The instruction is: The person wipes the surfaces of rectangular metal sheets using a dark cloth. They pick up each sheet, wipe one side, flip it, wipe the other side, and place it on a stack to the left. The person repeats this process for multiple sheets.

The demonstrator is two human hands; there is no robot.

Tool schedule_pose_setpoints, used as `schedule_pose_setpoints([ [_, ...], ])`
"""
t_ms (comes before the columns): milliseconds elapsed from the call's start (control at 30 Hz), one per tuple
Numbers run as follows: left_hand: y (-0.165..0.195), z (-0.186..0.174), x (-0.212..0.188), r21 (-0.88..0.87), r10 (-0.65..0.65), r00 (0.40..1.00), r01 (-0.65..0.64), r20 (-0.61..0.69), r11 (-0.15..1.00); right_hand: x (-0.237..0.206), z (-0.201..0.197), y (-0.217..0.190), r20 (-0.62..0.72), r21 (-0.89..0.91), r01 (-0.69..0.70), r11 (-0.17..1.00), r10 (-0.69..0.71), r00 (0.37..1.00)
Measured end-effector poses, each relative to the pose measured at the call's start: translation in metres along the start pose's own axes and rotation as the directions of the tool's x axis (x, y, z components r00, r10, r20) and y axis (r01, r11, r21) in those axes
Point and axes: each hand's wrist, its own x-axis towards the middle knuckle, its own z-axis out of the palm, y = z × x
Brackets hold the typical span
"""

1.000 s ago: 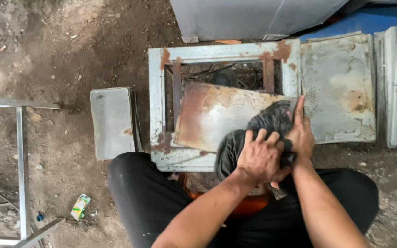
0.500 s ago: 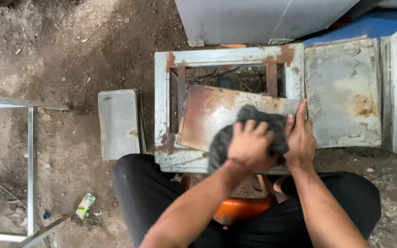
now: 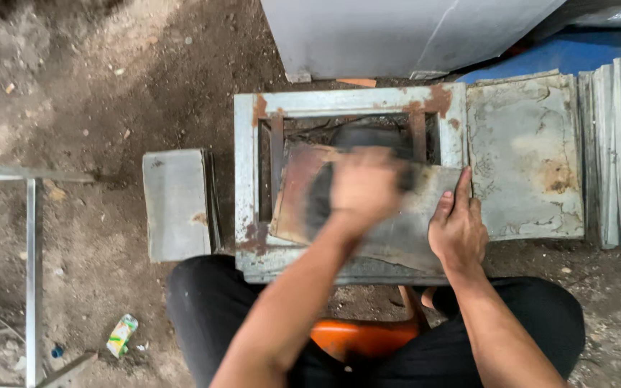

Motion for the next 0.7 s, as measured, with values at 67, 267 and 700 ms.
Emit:
schedule_pose_setpoints([
  [67,0.056,0.012,0.018,-0.087,0.063,0.965,-0.042,0.253,0.995,0.003,0.005,0.007,-0.122,-0.096,0.257,0.962,-0.268,0.956],
  [267,-0.042,0.005,0.009,0.089,-0.25,0.95,0.237,0.186,0.968,-0.002,-0.004,-0.003,0.11,0.081,-0.168,0.982,0.158,0.981],
  [700,0.033,0.02,-0.013,-0.091,0.048,0.989,-0.035,0.14,0.995,-0.001,-0.013,-0.004,-0.156,0.066,0.159,0.985,-0.147,0.977],
])
